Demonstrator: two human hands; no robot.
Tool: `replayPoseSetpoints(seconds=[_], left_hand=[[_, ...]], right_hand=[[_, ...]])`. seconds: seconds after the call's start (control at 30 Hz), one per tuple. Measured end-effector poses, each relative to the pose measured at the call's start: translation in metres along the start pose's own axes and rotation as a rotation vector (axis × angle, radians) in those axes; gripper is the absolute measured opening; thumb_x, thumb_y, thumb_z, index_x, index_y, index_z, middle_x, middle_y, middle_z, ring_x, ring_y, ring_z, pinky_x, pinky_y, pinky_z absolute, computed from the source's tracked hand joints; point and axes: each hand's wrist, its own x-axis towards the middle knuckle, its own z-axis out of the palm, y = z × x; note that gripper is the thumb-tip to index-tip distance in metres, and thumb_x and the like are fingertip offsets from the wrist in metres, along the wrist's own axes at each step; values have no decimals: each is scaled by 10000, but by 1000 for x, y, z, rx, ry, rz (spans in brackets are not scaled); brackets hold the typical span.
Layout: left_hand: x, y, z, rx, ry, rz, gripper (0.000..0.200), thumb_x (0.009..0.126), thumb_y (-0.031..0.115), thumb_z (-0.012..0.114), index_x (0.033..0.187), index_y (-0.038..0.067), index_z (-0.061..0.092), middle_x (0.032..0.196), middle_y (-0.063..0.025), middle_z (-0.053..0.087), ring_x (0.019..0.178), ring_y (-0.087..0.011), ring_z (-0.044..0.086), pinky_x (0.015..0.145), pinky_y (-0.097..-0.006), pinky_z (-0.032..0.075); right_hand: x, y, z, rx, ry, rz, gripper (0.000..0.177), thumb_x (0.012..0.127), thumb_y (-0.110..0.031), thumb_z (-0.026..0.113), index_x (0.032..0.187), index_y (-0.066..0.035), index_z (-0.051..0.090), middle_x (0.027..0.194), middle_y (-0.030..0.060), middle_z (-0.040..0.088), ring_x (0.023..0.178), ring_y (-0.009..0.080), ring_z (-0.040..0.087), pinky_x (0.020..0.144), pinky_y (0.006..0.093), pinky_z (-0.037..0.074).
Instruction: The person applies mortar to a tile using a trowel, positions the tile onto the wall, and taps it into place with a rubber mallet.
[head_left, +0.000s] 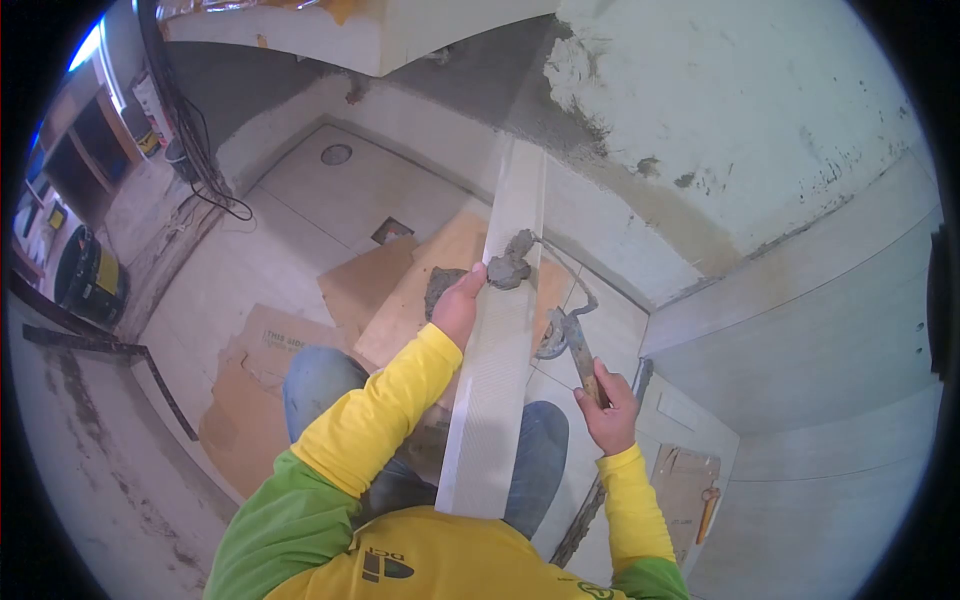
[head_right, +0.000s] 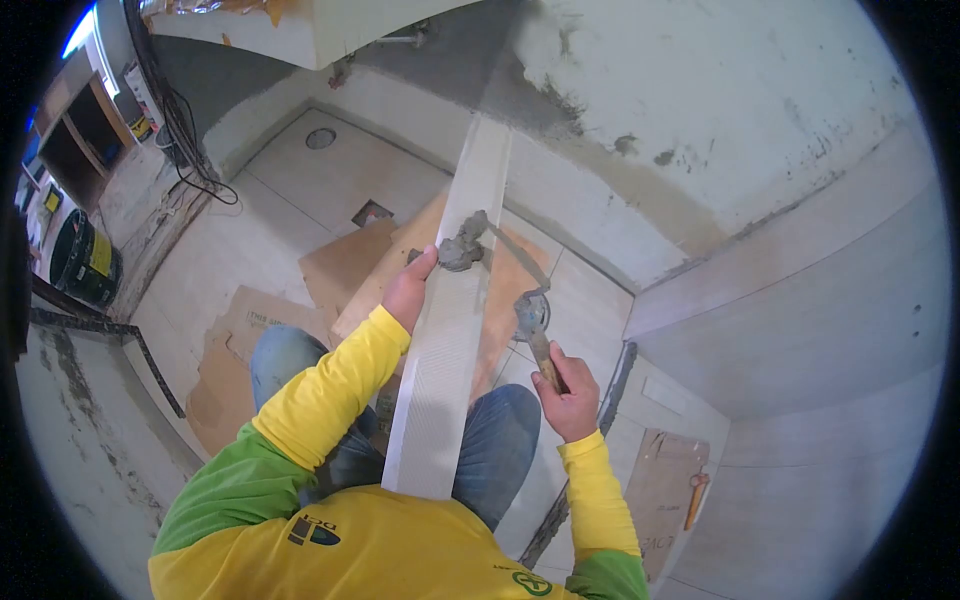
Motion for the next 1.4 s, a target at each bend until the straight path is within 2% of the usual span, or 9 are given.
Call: replayPoseSetpoints(seconds=[0.27, 0.47, 0.53, 0.63, 0.9, 1.0, 1.2, 1.27, 1.4], left_hand=[[-1, -2, 1, 39, 79, 94, 555, 1016, 404, 493, 1331, -52, 537, 1277, -112, 615, 1183, -181, 544, 1040, -294, 375], [-12, 7, 12, 181, 151, 213, 611, 1020, 492, 439, 1287, -40, 578, 1237, -111, 628, 1140, -183, 551, 1024, -300, 384], [-13, 9, 11, 188, 87, 80, 698, 1027, 566, 331, 1259, -36, 596, 1206, -109, 639, 1106, -189, 558, 1015, -304, 390], [-17, 4, 15, 240, 42, 138, 781, 1019, 618, 246, 1248, -38, 600, 1182, -108, 646, 1084, -196, 563, 1005, -301, 394], [-7, -17, 9, 136, 22, 97, 784, 1013, 629, 259, 1275, -34, 585, 1217, -112, 635, 1099, -194, 564, 1010, -292, 393], [-8, -15, 7, 92, 6, 28, 764, 1016, 619, 268, 1280, -26, 583, 1219, -107, 636, 1108, -184, 571, 1001, -296, 411], [-22, -1, 15, 7, -92, 1, 667, 1030, 553, 334, 1286, -13, 578, 1214, -100, 640, 1100, -172, 589, 972, -303, 446], [-25, -2, 16, -31, -96, -27, 638, 1033, 531, 359, 1287, -12, 576, 1214, -100, 640, 1096, -172, 591, 972, -303, 448], [-21, -9, 11, -32, -90, 6, 557, 1046, 470, 382, 1327, 13, 532, 1224, -82, 635, 1091, -175, 605, 969, -308, 469]], right_hand=[[7, 7, -42, -3, -79, 161, 525, 731, -57, 783, 1241, -63, 659, 810, 103, 611, 689, 216, 579, 653, 316, 483], [42, -15, -81, -275, -46, -97, 494, 711, -48, 774, 1194, -124, 698, 804, 88, 584, 643, 233, 567, 602, 322, 477], [60, -28, -94, -325, -90, -103, 504, 706, -55, 774, 1195, -150, 698, 797, 83, 572, 646, 244, 565, 598, 334, 476], [86, -44, -105, -447, -180, -198, 516, 700, -68, 767, 1194, -198, 694, 786, 75, 549, 651, 260, 560, 588, 358, 470], [107, -56, -130, -658, -423, -408, 498, 694, -62, 738, 1161, -230, 694, 773, 74, 539, 657, 261, 563, 574, 369, 461], [102, -52, -139, -574, -420, -373, 500, 682, -54, 752, 1152, -217, 707, 776, 76, 562, 649, 269, 563, 579, 360, 465], [85, -27, -151, -206, -404, 20, 500, 708, -81, 806, 1196, -106, 696, 811, 88, 633, 685, 203, 597, 640, 302, 473], [78, -3, -153, 99, -408, 182, 514, 718, -124, 838, 1206, -70, 683, 820, 102, 659, 711, 188, 604, 659, 300, 464], [81, -1, -165, 76, -586, 186, 513, 713, -155, 857, 1191, -76, 689, 832, 107, 676, 718, 204, 606, 680, 306, 465]])
